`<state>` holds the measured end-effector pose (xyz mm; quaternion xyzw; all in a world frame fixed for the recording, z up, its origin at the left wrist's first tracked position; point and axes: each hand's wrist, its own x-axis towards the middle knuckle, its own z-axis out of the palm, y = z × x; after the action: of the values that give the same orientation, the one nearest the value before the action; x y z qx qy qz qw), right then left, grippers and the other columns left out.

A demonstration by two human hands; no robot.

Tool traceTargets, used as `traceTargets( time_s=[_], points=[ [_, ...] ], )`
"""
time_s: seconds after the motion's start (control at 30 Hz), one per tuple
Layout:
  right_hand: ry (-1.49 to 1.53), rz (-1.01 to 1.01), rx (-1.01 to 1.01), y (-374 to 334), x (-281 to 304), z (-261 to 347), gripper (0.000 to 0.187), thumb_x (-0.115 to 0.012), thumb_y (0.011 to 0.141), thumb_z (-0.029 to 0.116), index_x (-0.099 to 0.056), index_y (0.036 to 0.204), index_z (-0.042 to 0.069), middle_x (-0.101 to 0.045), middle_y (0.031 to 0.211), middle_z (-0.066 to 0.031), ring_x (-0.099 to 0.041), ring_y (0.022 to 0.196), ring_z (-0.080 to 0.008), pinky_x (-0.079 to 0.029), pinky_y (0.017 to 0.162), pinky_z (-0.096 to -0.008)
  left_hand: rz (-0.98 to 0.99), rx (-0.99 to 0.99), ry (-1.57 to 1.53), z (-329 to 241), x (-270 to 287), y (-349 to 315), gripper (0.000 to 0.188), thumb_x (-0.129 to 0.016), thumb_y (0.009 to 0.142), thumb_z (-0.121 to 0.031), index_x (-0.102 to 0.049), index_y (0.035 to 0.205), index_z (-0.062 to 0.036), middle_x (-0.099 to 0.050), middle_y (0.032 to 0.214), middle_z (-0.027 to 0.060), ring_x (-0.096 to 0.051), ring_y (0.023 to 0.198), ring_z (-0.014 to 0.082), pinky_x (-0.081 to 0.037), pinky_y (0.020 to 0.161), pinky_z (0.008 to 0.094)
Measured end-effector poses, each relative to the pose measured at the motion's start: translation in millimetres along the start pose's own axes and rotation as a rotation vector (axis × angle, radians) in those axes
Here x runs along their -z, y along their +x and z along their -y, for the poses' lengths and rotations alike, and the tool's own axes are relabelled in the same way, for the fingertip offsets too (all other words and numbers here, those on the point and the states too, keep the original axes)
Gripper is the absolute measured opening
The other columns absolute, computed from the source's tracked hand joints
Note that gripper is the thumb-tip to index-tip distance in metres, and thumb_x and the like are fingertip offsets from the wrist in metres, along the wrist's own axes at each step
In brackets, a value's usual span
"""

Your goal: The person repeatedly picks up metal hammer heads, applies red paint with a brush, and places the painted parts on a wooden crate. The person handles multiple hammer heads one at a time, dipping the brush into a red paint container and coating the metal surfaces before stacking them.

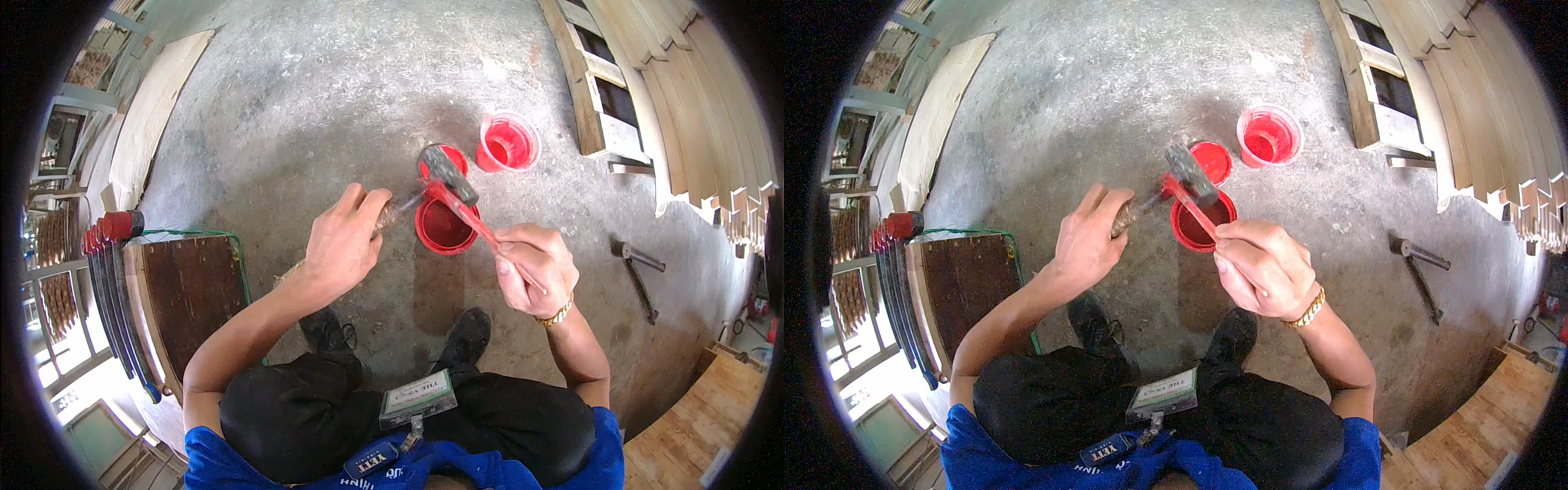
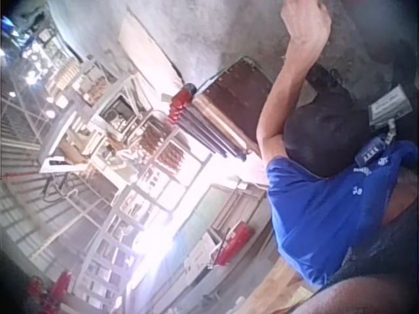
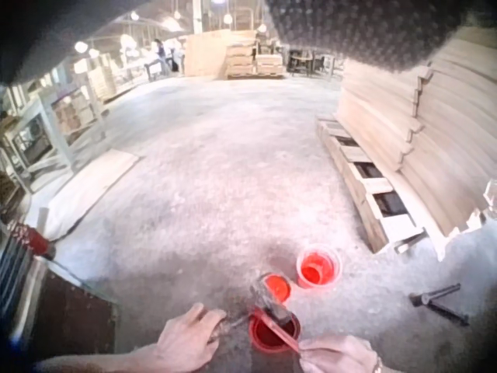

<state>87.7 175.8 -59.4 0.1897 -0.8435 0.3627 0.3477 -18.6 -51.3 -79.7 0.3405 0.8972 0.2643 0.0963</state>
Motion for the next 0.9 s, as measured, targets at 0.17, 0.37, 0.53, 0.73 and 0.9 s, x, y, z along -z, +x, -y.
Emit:
traceTargets(
  time_s=[0.17, 0.37, 0.53, 0.73, 0.9],
  points=[
    [0.006, -0.08, 0.015, 12.2, -8.8, 2.1, 0.022, -0.069, 0.071, -0.003, -0.059, 0.09, 0.002, -0.063, 0.091, -0.0118, -0.064, 0.071, -0.0202, -0.053, 0.058, -0.0284, -0.052, -0.079, 0.188, 5.2, -4.0, 0.0, 0.044, -0.064, 0.062, 0.004, -0.052, 0.102, -0.0102, -0.047, 0.088, 0.0117, -0.055, 0.076, 0.0328, -0.045, 0.065, 0.0416],
    [-0.04, 0.032, -0.073, -26.2, -16.9, 14.3, 0.022, -0.069, 0.07, -0.003, -0.059, 0.089, 0.003, -0.062, 0.088, -0.0109, -0.064, 0.07, -0.02, -0.052, 0.056, -0.0274, -0.095, -0.111, 0.305, 17.5, -6.5, 2.8, 0.041, -0.062, 0.061, 0.006, -0.05, 0.097, -0.0101, -0.045, 0.086, 0.0105, -0.055, 0.074, 0.03, -0.043, 0.065, 0.0405],
    [-0.069, 0.085, -0.157, -38.7, -15.1, 12.6, 0.022, -0.069, 0.071, -0.003, -0.059, 0.089, 0.003, -0.062, 0.087, -0.0108, -0.064, 0.069, -0.0196, -0.052, 0.056, -0.0275, -0.056, -0.034, 0.216, 18.0, -7.1, 2.9, 0.042, -0.063, 0.063, 0.005, -0.049, 0.099, -0.0091, -0.047, 0.09, 0.012, -0.056, 0.077, 0.0327, -0.044, 0.066, 0.0426],
    [-0.119, -0.034, -0.03, 7.3, -18.0, 5.0, 0.022, -0.069, 0.071, -0.003, -0.06, 0.09, 0.002, -0.063, 0.089, -0.0116, -0.064, 0.071, -0.021, -0.053, 0.057, -0.0284, 0.114, 0.067, -0.055, 15.1, -11.1, 2.9, 0.034, -0.061, 0.067, -0.003, -0.051, 0.099, -0.0017, -0.051, 0.093, 0.0156, -0.056, 0.083, 0.0378, -0.047, 0.073, 0.0439],
    [-0.082, -0.005, -0.006, -4.8, -25.3, -5.8, 0.022, -0.07, 0.07, -0.003, -0.06, 0.09, 0.002, -0.063, 0.089, -0.0119, -0.064, 0.072, -0.0209, -0.053, 0.058, -0.028, 0.085, 0.053, -0.214, 16.2, -12.1, 1.3, 0.028, -0.065, 0.068, -0.007, -0.056, 0.094, 0.0006, -0.052, 0.083, 0.0168, -0.054, 0.079, 0.0345, -0.043, 0.068, 0.0405]
  ],
)
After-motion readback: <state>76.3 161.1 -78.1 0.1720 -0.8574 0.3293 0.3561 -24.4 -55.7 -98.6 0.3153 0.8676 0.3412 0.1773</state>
